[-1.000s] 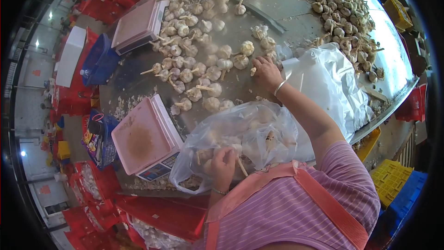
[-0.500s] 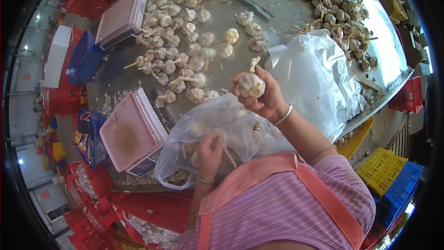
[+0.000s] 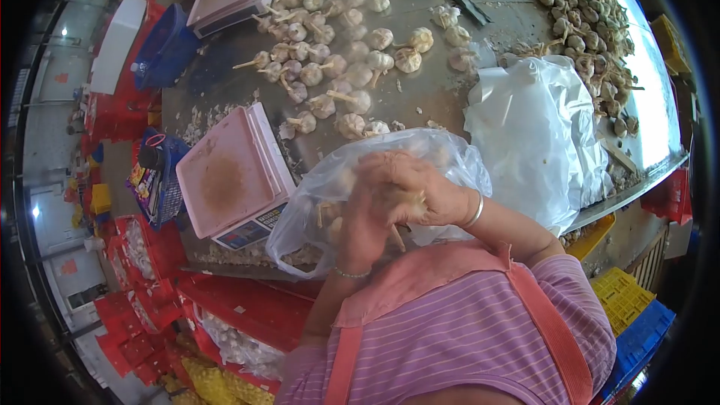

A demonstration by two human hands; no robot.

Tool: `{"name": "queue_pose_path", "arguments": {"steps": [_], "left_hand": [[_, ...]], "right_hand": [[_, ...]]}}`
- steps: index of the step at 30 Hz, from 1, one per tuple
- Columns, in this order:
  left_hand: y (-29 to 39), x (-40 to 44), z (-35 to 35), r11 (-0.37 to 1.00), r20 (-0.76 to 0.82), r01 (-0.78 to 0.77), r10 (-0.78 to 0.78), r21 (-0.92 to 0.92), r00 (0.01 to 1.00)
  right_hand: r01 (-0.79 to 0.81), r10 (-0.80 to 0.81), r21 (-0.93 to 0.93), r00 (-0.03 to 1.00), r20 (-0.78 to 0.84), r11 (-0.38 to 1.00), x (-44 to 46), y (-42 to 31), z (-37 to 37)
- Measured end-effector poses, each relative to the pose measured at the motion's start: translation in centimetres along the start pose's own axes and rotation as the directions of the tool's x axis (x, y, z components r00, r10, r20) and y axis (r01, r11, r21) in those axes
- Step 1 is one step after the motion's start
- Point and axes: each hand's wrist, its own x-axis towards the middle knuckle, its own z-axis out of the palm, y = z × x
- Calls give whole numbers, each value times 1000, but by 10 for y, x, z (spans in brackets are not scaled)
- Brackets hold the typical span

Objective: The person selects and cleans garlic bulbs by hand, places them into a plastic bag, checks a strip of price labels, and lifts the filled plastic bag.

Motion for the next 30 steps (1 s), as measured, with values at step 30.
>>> {"name": "queue_pose_path", "arguments": {"steps": [30], "left_hand": [[-122,37,-150,-916,318,384,332,-118,888]], "right_hand": [[-515,502,-69,784,365,855,2,201,29]]}}
